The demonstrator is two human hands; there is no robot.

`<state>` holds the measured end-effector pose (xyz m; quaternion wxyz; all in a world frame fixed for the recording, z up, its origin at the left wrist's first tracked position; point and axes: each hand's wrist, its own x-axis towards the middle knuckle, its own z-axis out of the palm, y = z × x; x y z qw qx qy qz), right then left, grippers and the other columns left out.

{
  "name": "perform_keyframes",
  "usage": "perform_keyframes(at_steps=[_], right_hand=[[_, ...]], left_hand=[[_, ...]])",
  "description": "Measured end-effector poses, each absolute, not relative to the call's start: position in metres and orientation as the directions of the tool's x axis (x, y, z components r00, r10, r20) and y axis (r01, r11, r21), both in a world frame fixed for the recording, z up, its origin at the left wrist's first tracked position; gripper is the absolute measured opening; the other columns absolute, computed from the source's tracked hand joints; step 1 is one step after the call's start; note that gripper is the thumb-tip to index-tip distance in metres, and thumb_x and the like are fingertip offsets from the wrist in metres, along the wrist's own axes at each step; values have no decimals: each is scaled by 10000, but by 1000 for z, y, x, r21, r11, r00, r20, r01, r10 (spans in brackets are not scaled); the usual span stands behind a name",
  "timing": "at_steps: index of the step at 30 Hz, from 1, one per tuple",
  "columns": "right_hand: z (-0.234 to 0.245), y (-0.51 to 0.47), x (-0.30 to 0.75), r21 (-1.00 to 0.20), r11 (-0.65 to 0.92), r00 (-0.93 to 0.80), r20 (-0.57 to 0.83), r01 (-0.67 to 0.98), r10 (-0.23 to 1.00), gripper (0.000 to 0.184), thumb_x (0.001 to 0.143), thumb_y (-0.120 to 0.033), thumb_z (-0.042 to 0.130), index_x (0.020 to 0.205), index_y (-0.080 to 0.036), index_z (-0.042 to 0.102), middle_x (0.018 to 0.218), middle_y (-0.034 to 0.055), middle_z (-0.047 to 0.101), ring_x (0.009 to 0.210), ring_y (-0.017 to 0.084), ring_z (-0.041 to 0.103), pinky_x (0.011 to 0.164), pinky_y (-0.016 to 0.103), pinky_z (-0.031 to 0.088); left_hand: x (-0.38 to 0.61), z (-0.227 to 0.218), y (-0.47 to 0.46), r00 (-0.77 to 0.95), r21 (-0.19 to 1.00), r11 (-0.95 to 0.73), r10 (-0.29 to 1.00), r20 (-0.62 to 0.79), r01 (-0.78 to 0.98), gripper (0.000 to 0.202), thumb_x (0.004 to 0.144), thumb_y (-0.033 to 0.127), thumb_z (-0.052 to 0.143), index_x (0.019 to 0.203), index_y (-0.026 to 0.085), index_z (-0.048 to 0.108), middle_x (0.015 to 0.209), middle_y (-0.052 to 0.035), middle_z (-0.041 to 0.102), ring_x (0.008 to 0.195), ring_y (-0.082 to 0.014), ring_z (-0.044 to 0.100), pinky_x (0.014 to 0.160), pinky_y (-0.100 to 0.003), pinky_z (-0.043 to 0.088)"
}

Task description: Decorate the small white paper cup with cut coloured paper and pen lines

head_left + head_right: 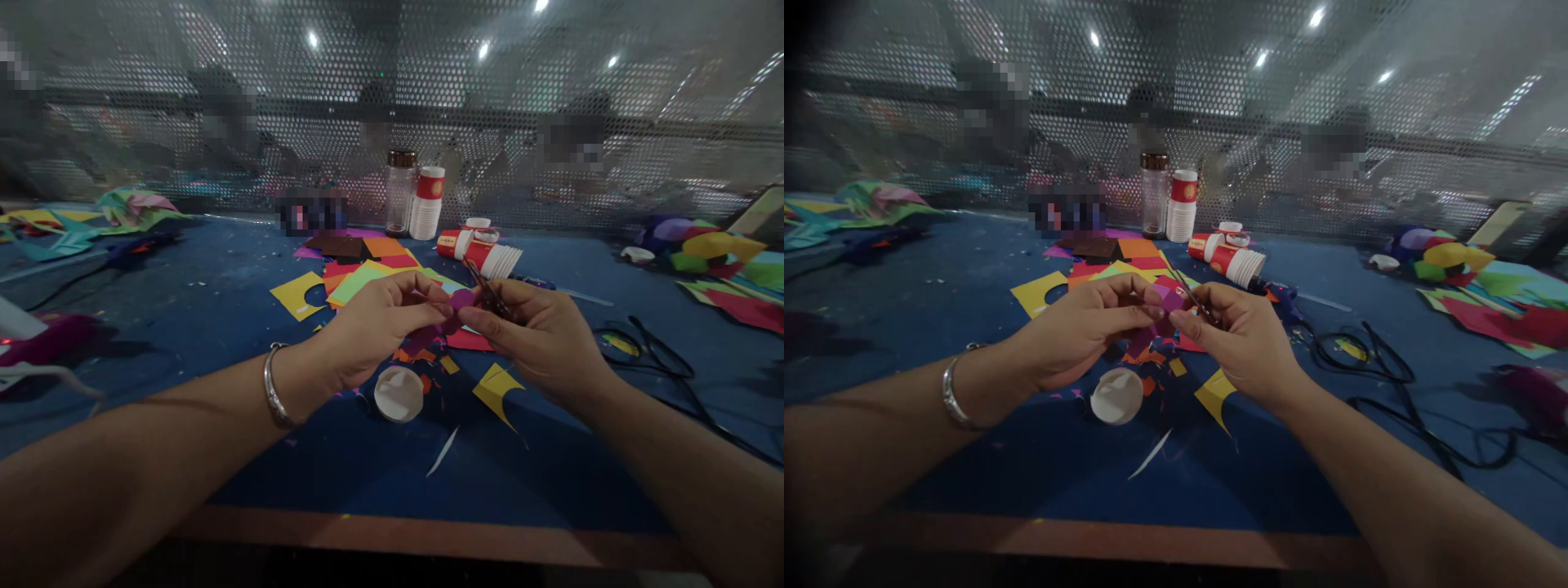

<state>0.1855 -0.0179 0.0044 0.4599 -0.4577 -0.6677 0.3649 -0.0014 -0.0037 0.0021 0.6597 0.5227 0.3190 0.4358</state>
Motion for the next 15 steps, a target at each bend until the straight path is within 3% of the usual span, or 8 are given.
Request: perform_keyframes(at_steps=[3,8,15], right_hand=[[5,-19,185,-900,329,-155,295,287,943,373,708,-512,856,828,-196,698,681,-26,565,577,106,435,521,257,383],[4,-20,185,-887,362,-177,322,288,930,286,738,-440,834,798,-192,705,732,7,620,655,136,528,578,263,455],[5,-22,184,-842,404,-183,362,357,914,149,787,-336,766,801,-201,704,716,5,623,618,124,511,529,244,419]], left_hand=[[0,3,-5,410,973,62,911,36,-223,111,827,99,699,809,184,631,716,37,647,593,-76,554,604,-232,440],[0,4,-7,412,975,-20,905,111,-219,127,814,113,750,822,186,646,712,51,623,596,-69,533,590,-223,427],[-1,6,-4,433,935,195,900,-51,-296,180,742,103,832,718,148,660,689,33,614,626,-67,561,606,-197,456]])
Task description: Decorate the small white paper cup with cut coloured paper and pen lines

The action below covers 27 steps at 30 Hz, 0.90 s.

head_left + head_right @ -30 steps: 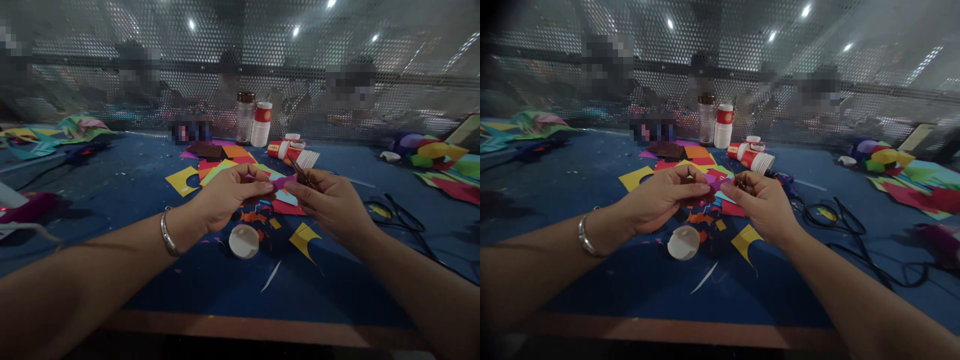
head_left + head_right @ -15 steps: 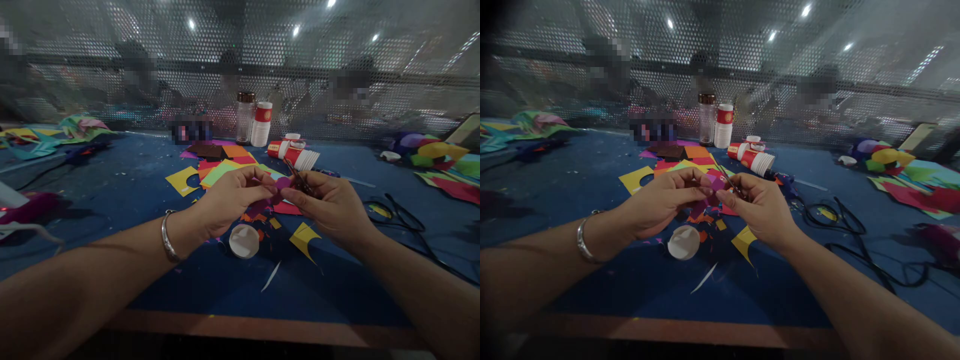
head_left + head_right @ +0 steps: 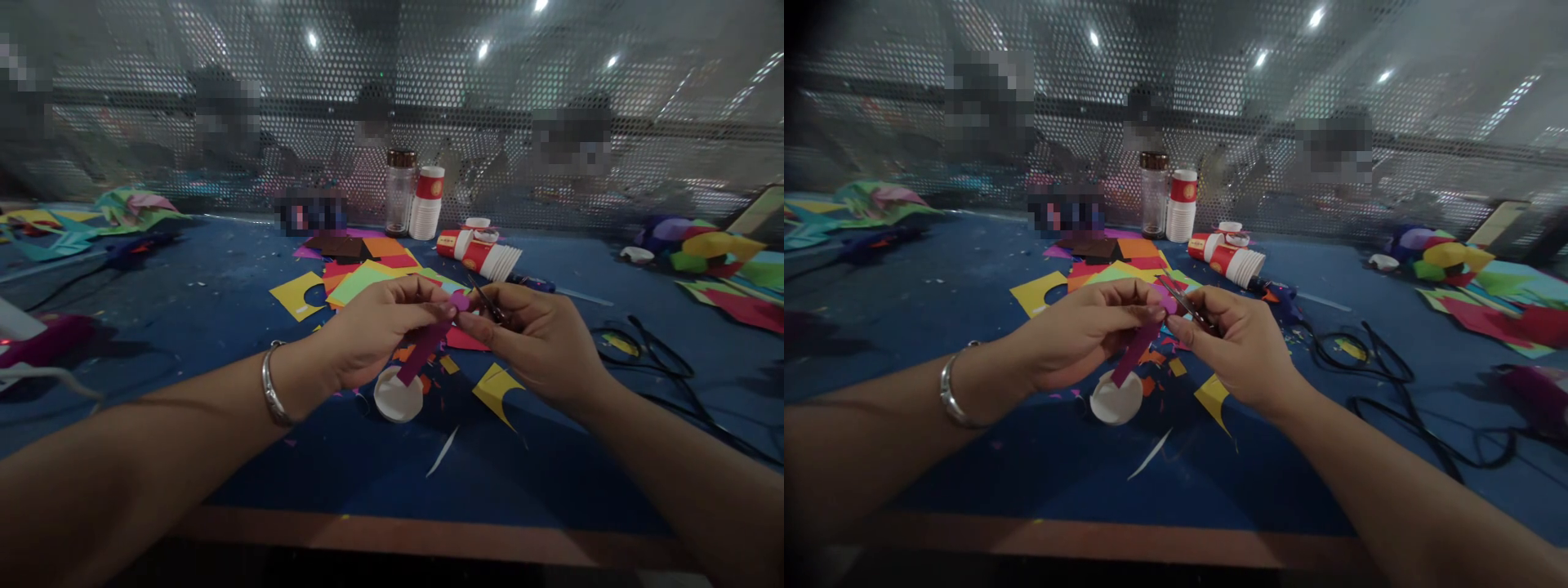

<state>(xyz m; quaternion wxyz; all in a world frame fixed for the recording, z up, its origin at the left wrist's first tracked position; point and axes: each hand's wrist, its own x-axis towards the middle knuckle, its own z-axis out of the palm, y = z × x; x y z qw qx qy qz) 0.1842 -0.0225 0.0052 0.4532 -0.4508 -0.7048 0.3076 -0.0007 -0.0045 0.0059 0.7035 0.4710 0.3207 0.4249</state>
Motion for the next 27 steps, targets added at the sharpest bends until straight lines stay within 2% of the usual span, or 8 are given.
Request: perform_keyframes(at_steps=[5,9,17,22,27], right_hand=[[7,-26,182,-750,457,-152,442,479,884,143,799,-302,725,724,-205,653,562,-49,470,483,78,335,441,242,273],[6,-26,183,-686,496,-131,512,533,849,174,799,-281,712,678,-204,614,543,-43,482,494,84,376,438,242,255],[7,-29,182,-607,572,-145,606,551,782,183,809,-215,688,654,-208,591,564,-43,498,495,80,409,440,234,281],[8,-31,181,-598,577,-167,600,557,783,186,809,-194,672,650,-203,575,554,-51,496,484,70,408,434,227,276],[7,-30,180,-610,574,-167,592,547,788,186,812,-204,656,654,-206,559,560,-53,488,479,69,387,429,231,270]], left_hand=[[1,6,-4,453,889,317,880,-145,-330,182,825,49,747,706,140,644,657,29,609,583,-57,550,559,-170,435],[3,5,-5,443,881,285,891,-98,-377,175,866,45,713,754,153,632,720,27,624,614,-63,570,568,-173,429],[9,7,-12,438,873,302,892,-117,-382,181,940,40,630,783,128,614,744,11,611,638,-63,560,613,-185,416],[12,7,-16,419,894,262,903,-94,-363,169,949,52,620,796,125,608,730,14,607,631,-67,541,628,-199,421],[13,4,-21,354,907,156,935,-9,-391,201,931,45,623,752,129,592,676,27,588,625,-65,523,626,-189,412]])
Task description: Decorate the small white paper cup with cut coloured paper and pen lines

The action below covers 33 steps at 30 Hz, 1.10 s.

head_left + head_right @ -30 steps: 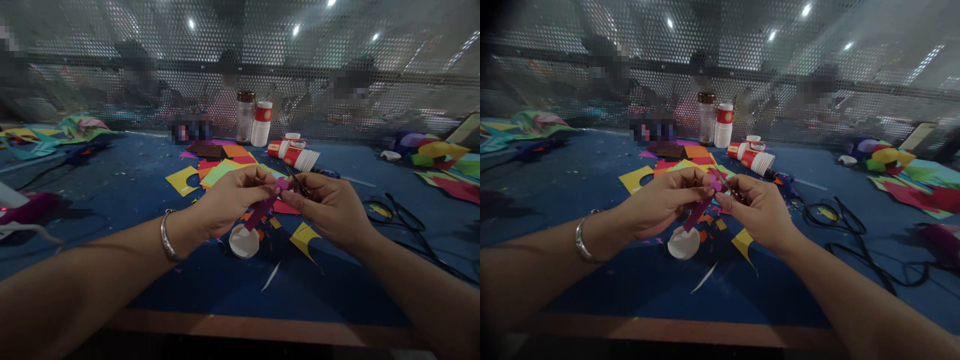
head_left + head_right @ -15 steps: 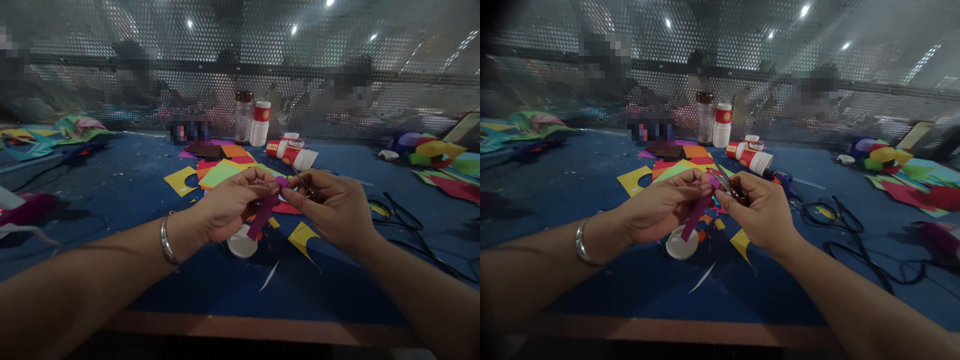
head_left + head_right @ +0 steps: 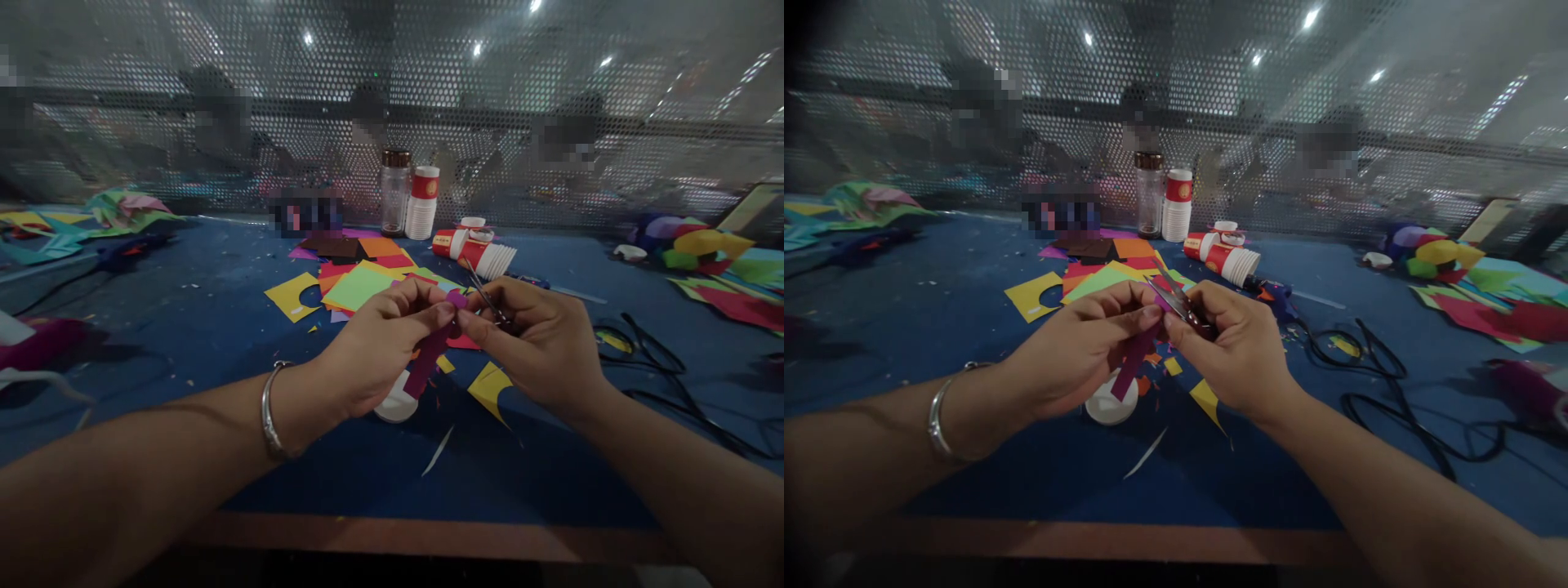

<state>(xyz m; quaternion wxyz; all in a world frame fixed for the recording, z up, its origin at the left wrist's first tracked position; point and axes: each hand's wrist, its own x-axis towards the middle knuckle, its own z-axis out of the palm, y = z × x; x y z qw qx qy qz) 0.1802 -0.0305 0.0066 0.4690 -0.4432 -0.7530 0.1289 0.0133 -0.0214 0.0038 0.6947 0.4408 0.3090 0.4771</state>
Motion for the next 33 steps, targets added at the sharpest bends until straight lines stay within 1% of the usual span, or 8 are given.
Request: perform_keyframes(at_steps=[8,13,19,23,26,29,31,33], right_hand=[[14,-39,176,-639,604,-133,627,476,768,182,818,-184,666,667,-222,572,577,-37,506,504,91,416,439,251,295],[13,-41,177,-701,587,-121,595,405,794,192,826,-182,688,677,-239,581,579,-44,488,496,92,391,447,259,321],[10,-40,177,-764,564,-104,563,313,820,139,812,-196,731,724,-249,636,587,-42,518,528,110,429,469,258,362],[9,-40,175,-781,552,-87,553,292,829,149,791,-183,729,702,-234,621,572,-54,495,509,96,401,469,254,350],[7,-35,177,-814,513,-41,523,273,851,103,790,-177,718,735,-216,640,556,-66,493,478,80,374,454,248,318],[3,-25,180,-852,464,6,479,243,878,94,793,-224,720,741,-201,645,543,-72,477,464,73,358,442,250,278],[-1,-17,182,-885,409,18,423,223,906,106,776,-259,717,735,-195,643,551,-74,466,459,68,329,441,255,254],[-5,-11,184,-907,340,15,355,248,935,127,756,-291,719,737,-190,645,556,-73,462,463,68,309,444,259,232]], left_hand=[[16,-2,-28,320,927,-76,925,203,-367,115,953,149,632,854,171,578,739,31,609,617,-82,493,591,-214,414],[13,-4,-30,306,927,-269,888,344,-263,80,955,177,632,897,175,578,823,-1,629,750,-115,579,704,-232,485],[15,-12,-29,261,868,-444,831,491,-220,77,980,224,618,946,191,557,864,6,588,760,-112,556,728,-240,497],[14,-17,-31,220,815,-564,785,579,-132,68,1005,249,597,995,195,558,928,-18,609,829,-131,603,786,-276,517],[13,-13,-35,192,761,-644,739,646,-83,46,1000,219,601,997,201,559,907,-9,612,816,-126,622,774,-268,518],[15,-6,-33,183,842,-507,824,536,-183,72,975,187,625,949,202,560,844,5,631,764,-122,653,714,-247,529],[16,-3,-26,174,931,-279,930,322,-235,96,962,155,629,888,187,577,764,19,628,686,-105,638,644,-221,509],[16,-2,-16,183,948,-104,969,165,-302,89,971,134,594,890,168,610,745,19,628,611,-89,620,542,-201,469]])
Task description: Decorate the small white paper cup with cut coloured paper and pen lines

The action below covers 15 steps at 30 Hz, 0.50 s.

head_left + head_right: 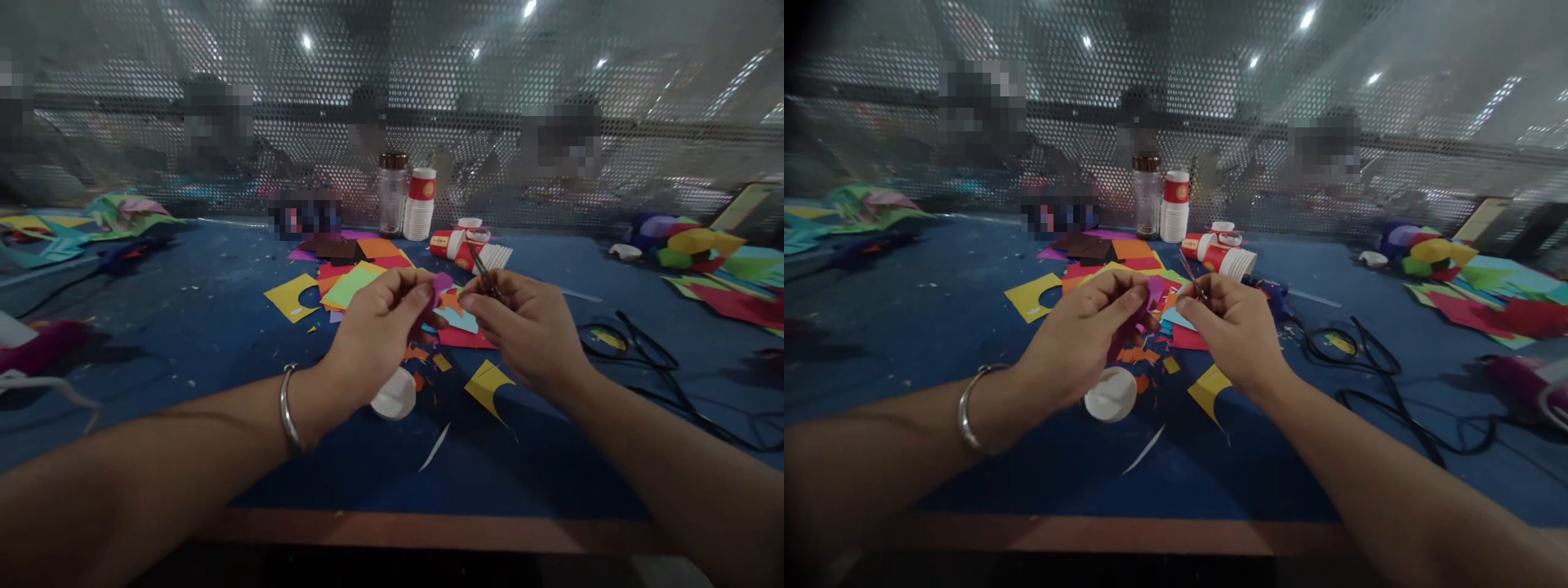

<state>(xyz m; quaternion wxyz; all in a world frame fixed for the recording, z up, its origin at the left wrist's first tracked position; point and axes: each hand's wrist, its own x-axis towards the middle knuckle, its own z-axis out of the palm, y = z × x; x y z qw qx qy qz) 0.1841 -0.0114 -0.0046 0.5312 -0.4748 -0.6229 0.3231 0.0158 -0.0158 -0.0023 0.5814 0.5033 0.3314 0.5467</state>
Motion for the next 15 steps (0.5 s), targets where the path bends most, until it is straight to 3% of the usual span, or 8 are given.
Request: perform_keyframes(at_steps=[5,8,11,15], right_hand=[[-8,-7,189,-849,295,-98,282,438,955,260,791,-375,695,644,-188,591,556,-65,402,511,78,291,477,264,219],[-8,-6,192,-804,309,-160,264,509,951,327,817,-443,696,645,-180,606,581,-49,424,556,93,337,518,270,260],[-8,-5,192,-838,293,-165,243,461,956,332,781,-487,749,753,-163,684,659,-22,533,607,110,412,563,278,317],[-9,-6,188,-899,285,-84,273,333,958,394,722,-533,807,767,-160,688,665,-25,545,597,100,412,552,269,318]], left_hand=[[11,0,-2,124,925,62,992,-16,-374,144,926,24,577,946,162,608,702,24,629,552,-76,593,461,-162,404],[9,3,-2,183,886,173,978,-103,-429,190,911,4,497,846,157,587,644,25,584,462,-49,482,392,-143,308],[9,6,-2,295,838,316,935,-196,-445,245,920,81,481,695,145,556,606,15,518,413,-30,376,350,-142,242],[11,7,-3,354,802,428,889,-290,-417,286,951,157,513,667,147,546,588,18,495,391,-22,321,331,-136,212]])
